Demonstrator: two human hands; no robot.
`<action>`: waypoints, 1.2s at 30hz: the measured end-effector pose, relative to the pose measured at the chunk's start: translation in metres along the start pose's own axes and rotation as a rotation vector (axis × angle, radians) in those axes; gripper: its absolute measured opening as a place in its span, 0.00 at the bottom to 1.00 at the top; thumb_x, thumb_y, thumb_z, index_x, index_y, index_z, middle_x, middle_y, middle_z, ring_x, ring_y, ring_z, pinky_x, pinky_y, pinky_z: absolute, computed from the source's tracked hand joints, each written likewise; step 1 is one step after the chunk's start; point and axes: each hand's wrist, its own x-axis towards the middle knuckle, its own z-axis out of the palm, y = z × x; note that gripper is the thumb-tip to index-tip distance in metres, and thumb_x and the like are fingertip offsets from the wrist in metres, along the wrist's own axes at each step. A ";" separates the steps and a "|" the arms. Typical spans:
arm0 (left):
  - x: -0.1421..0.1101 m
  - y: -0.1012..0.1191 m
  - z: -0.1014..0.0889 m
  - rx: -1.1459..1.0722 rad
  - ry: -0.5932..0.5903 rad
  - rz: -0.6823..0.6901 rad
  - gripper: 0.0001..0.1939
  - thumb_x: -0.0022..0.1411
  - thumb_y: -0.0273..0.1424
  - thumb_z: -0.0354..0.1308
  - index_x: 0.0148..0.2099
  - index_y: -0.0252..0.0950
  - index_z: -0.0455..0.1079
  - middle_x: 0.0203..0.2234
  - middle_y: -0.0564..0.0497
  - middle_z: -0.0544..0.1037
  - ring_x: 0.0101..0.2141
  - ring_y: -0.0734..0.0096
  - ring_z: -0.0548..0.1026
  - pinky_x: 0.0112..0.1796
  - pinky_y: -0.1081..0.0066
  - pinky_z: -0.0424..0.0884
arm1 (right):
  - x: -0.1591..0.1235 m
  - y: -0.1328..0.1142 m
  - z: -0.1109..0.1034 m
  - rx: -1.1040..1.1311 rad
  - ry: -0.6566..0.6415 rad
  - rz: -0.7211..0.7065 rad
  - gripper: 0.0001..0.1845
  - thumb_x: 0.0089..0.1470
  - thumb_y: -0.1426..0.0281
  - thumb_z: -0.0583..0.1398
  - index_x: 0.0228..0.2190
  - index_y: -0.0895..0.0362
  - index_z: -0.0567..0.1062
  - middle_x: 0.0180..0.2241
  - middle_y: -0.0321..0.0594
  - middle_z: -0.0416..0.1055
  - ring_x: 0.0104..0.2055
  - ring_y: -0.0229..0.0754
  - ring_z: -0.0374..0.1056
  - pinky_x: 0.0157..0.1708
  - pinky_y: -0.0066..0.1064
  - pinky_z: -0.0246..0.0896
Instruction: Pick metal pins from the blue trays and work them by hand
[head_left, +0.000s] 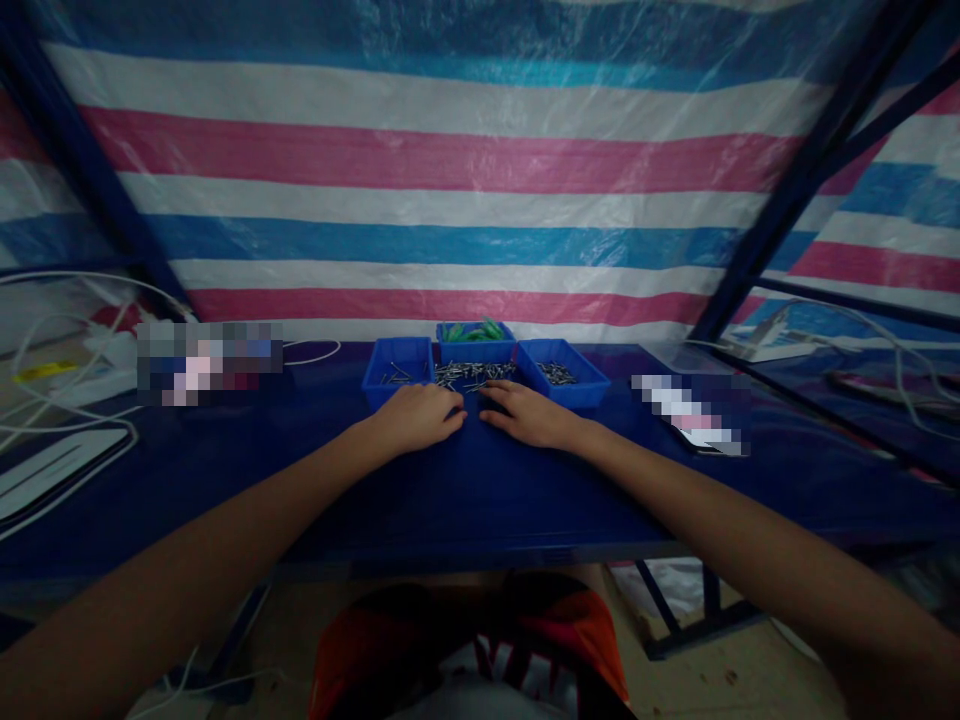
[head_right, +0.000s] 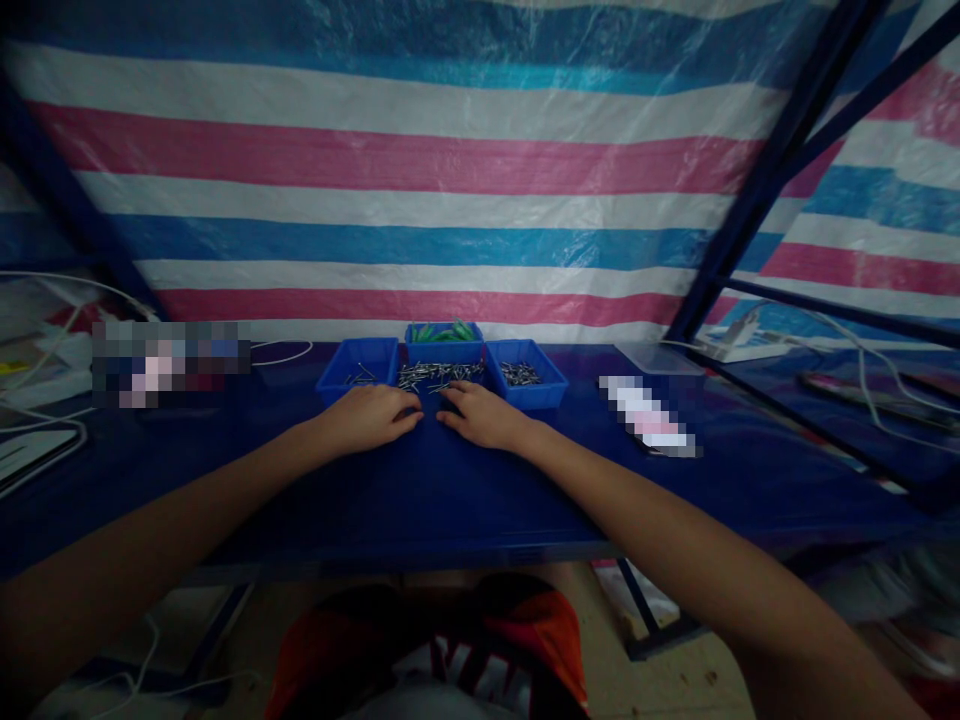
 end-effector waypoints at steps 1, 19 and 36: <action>0.000 0.000 0.000 0.001 0.001 0.001 0.15 0.63 0.38 0.45 0.42 0.40 0.71 0.34 0.48 0.78 0.34 0.63 0.75 0.34 0.67 0.67 | 0.001 0.000 0.002 -0.014 -0.004 -0.003 0.27 0.59 0.62 0.52 0.55 0.66 0.63 0.56 0.57 0.59 0.59 0.52 0.54 0.58 0.45 0.49; 0.000 0.000 0.002 -0.015 -0.007 0.044 0.15 0.63 0.37 0.45 0.43 0.38 0.70 0.36 0.47 0.77 0.36 0.63 0.75 0.34 0.68 0.67 | 0.004 0.003 -0.006 -0.129 0.009 -0.121 0.14 0.58 0.74 0.52 0.44 0.63 0.72 0.41 0.49 0.70 0.42 0.43 0.67 0.46 0.37 0.61; -0.001 -0.002 0.002 -0.037 -0.009 0.065 0.14 0.63 0.38 0.45 0.44 0.39 0.68 0.36 0.47 0.77 0.36 0.62 0.75 0.33 0.67 0.67 | 0.003 0.004 -0.004 -0.127 0.046 -0.162 0.13 0.57 0.74 0.53 0.42 0.61 0.73 0.38 0.48 0.67 0.41 0.44 0.64 0.44 0.39 0.61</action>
